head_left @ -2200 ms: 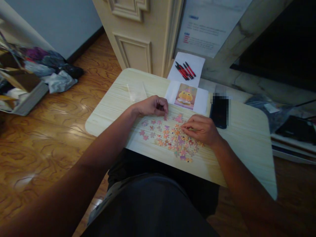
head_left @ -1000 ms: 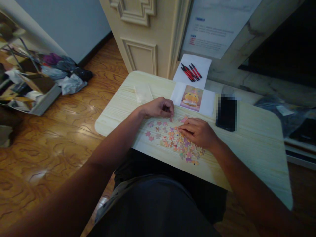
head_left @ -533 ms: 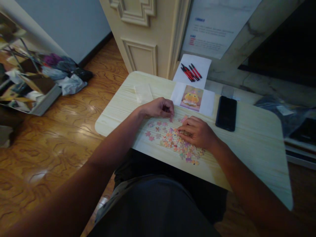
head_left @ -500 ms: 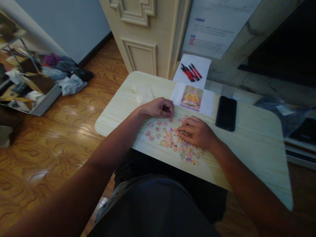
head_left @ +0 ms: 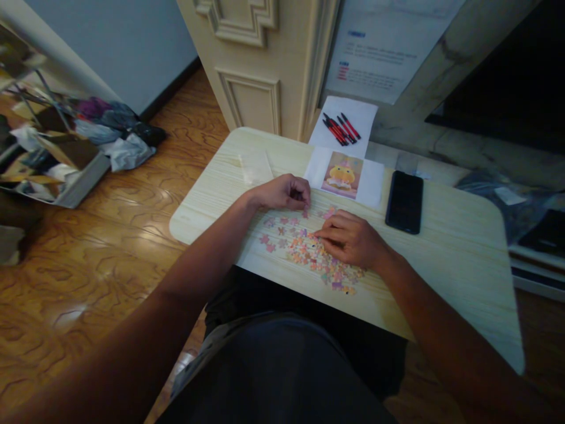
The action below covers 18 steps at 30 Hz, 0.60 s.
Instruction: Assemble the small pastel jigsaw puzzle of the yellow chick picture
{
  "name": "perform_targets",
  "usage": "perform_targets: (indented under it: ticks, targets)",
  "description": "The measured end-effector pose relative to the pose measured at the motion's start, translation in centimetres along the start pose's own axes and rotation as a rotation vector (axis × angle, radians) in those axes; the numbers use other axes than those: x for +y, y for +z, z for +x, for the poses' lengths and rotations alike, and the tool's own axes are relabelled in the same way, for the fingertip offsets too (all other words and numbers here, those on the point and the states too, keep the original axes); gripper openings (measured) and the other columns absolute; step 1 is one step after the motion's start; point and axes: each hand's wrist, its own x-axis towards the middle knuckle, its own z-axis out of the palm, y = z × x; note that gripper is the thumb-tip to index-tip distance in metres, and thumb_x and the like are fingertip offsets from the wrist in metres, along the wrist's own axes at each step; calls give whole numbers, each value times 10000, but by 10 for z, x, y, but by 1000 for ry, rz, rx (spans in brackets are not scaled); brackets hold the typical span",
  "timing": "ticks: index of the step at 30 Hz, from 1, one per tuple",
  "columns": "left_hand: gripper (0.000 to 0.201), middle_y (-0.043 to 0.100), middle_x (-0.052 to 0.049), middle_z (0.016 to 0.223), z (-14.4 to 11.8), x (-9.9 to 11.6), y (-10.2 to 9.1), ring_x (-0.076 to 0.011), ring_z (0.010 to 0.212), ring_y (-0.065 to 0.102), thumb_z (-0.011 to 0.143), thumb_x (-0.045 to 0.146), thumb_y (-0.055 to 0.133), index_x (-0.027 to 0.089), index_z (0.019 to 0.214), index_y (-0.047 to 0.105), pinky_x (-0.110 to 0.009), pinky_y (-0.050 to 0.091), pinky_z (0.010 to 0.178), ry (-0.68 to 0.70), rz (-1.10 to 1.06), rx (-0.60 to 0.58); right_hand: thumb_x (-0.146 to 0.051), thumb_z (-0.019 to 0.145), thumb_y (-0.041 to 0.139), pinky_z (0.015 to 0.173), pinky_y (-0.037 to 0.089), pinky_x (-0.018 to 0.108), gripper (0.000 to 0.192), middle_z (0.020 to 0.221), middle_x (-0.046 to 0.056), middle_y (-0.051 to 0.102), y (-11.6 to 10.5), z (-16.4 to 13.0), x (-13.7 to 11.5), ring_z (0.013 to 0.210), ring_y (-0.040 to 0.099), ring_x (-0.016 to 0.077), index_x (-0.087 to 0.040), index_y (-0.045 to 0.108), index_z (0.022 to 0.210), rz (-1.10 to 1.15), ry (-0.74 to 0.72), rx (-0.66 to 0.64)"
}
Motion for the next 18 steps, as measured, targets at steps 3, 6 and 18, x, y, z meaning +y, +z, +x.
perform_targets:
  ticks: [3,6,18]
  targets:
    - [136,737,-48,880,0,0,0,-105,748,659,861,280,891,149,885,865,-231,530,694,-2,2,-6,-165,1057,640,873,604,439,248,967,68,766,0,0,-1,918,705,241,-223,859,1159,3,3,-2]
    - [140,734,-41,869,0,1,0,-98,730,645,855,284,896,150,876,860,-225,518,684,2,13,1,-174,1068,629,858,608,435,245,952,65,760,1,0,0,901,705,238,-219,854,1154,6,-5,8]
    - [138,744,-51,903,-1,4,-1,-96,724,642,865,286,869,150,893,869,-229,494,660,-6,39,1,-251,1066,672,1055,604,524,199,1067,83,823,4,0,-1,1016,763,274,-241,798,1219,115,75,3]
